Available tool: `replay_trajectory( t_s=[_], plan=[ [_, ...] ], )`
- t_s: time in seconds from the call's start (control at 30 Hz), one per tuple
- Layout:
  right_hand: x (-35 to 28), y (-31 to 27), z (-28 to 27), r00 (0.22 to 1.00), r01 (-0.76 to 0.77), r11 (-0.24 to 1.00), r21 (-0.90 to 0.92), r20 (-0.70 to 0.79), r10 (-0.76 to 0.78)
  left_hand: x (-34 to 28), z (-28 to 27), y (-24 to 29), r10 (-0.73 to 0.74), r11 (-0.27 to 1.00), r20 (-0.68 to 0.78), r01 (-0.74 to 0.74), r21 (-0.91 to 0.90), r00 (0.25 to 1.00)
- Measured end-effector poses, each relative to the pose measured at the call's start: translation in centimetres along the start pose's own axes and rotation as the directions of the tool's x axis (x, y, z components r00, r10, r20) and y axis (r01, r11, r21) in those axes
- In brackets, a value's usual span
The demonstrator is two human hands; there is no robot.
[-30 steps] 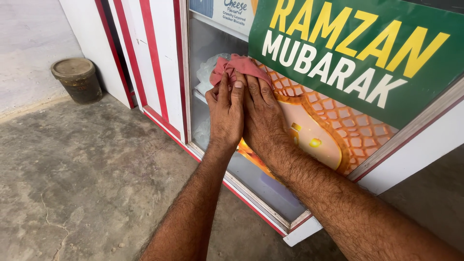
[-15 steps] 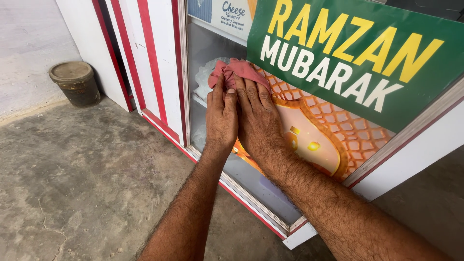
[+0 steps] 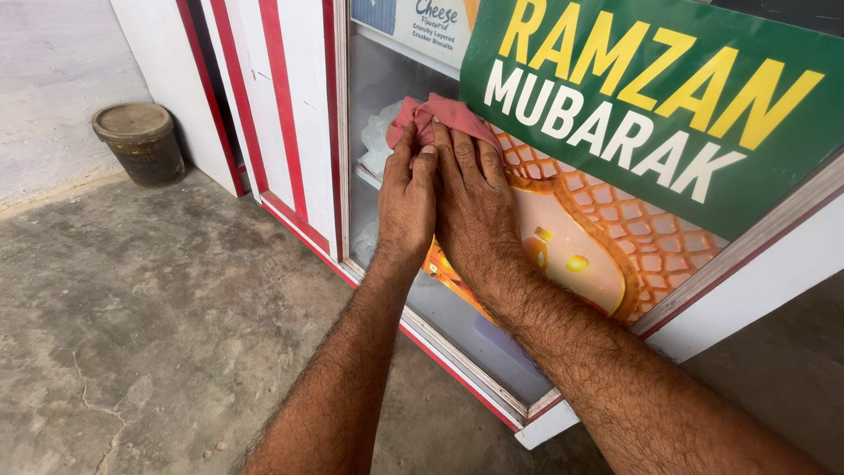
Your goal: Cleaning the exterior and shelves of a store display case using a cloth.
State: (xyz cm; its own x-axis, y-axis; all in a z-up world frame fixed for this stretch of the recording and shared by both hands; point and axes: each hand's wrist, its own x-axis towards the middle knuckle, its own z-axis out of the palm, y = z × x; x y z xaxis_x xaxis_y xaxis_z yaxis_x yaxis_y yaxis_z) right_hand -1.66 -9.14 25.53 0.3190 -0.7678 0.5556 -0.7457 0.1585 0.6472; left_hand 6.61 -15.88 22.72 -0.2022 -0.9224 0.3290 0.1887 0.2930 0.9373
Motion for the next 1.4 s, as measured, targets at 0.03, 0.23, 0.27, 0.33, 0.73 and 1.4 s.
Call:
replay_trajectory(
  t_s=[0.03,0.23,0.27,0.33,0.73,1.4],
  plan=[
    [-0.1,-0.1,0.1,1.0,-0.006,1.0,0.027,-0.013,0.006,0.0,0.0,0.0,-0.001,1.0,0.007,0.001,0.012,1.0],
    [-0.2,0.0,0.0,1.0,0.002,1.0,-0.007,-0.002,-0.002,0.4,-0.3,-0.2,0.002,0.981,0.04,-0.01,0.193,0.999],
    [-0.2,0.0,0.0,1.0,0.002,1.0,-0.008,-0.002,-0.003,0.3,-0.2,0.0,0.002,0.981,0.04,-0.01,0.192,0.999],
    [-0.2,0.0,0.0,1.0,0.007,1.0,-0.014,0.021,-0.007,0.1,-0.3,0.3,-0.014,0.974,0.028,0.007,0.227,1.0],
    [-0.6,0.1,-0.6,0.998,0.028,0.999,-0.038,0.059,-0.026,-0.2,-0.2,0.1,0.07,0.939,0.002,-0.067,0.338,0.998],
    [-1.2,0.1,1.2,0.999,-0.006,0.996,0.09,0.053,0.001,0.2,0.7,-1.5,0.141,0.942,-0.007,-0.132,0.308,0.99]
  ],
)
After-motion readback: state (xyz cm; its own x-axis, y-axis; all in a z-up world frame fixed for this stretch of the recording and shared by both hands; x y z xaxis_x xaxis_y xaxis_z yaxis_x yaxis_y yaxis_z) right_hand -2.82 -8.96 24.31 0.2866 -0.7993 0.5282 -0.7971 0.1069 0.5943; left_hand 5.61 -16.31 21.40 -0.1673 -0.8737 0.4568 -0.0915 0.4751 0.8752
